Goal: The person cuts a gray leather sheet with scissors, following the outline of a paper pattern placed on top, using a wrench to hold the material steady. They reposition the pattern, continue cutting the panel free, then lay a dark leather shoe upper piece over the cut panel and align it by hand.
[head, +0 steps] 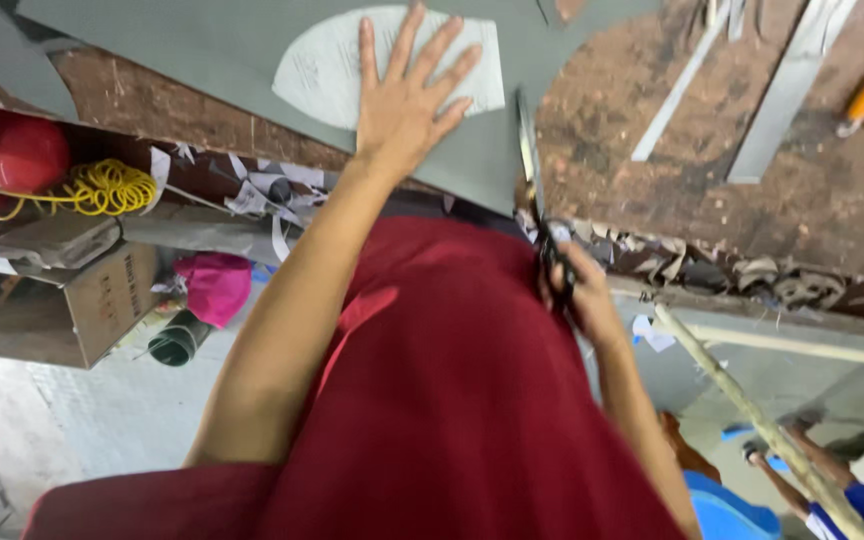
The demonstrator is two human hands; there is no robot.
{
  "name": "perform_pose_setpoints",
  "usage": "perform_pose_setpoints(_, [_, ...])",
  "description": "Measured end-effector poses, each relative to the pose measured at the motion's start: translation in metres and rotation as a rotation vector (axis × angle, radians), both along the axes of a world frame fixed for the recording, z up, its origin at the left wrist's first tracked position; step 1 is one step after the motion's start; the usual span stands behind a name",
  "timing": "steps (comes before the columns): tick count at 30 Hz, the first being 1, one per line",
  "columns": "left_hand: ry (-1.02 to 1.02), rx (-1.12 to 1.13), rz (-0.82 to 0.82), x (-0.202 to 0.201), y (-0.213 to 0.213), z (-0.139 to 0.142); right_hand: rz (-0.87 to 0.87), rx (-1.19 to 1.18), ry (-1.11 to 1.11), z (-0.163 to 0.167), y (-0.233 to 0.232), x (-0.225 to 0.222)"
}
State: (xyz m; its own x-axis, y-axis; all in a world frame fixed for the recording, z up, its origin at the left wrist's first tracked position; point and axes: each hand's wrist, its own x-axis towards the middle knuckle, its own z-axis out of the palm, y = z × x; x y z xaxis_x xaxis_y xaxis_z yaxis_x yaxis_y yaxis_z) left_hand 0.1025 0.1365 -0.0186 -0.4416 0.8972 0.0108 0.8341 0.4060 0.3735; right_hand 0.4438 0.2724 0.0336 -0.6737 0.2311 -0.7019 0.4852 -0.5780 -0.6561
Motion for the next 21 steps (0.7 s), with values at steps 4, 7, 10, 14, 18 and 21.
perform_pose_setpoints(4, [0.014, 0.000, 0.006, 0.003, 0.002, -0.005, -0.004, -0.023, -0.005, -0.001, -0.014, 0.004])
perform_pose_setpoints(7, [0.049, -0.010, 0.014, 0.005, 0.001, -0.009, 0.007, 0.004, 0.004, -0.004, -0.020, 0.002])
perform_pose_setpoints(10, [0.083, 0.033, 0.021, 0.006, -0.002, -0.011, 0.013, 0.037, 0.022, -0.012, -0.027, -0.006])
perform_pose_setpoints(14, [0.115, 0.067, 0.034, 0.006, -0.002, -0.011, 0.038, 0.106, 0.005, -0.018, -0.036, -0.017])
perform_pose_setpoints(18, [0.108, 0.089, 0.026, 0.007, -0.003, -0.010, 0.047, 0.122, 0.020, -0.020, -0.041, -0.023])
perform_pose_setpoints(21, [0.075, 0.059, 0.029, 0.008, -0.004, -0.011, 0.033, 0.120, 0.010, -0.022, -0.044, -0.022])
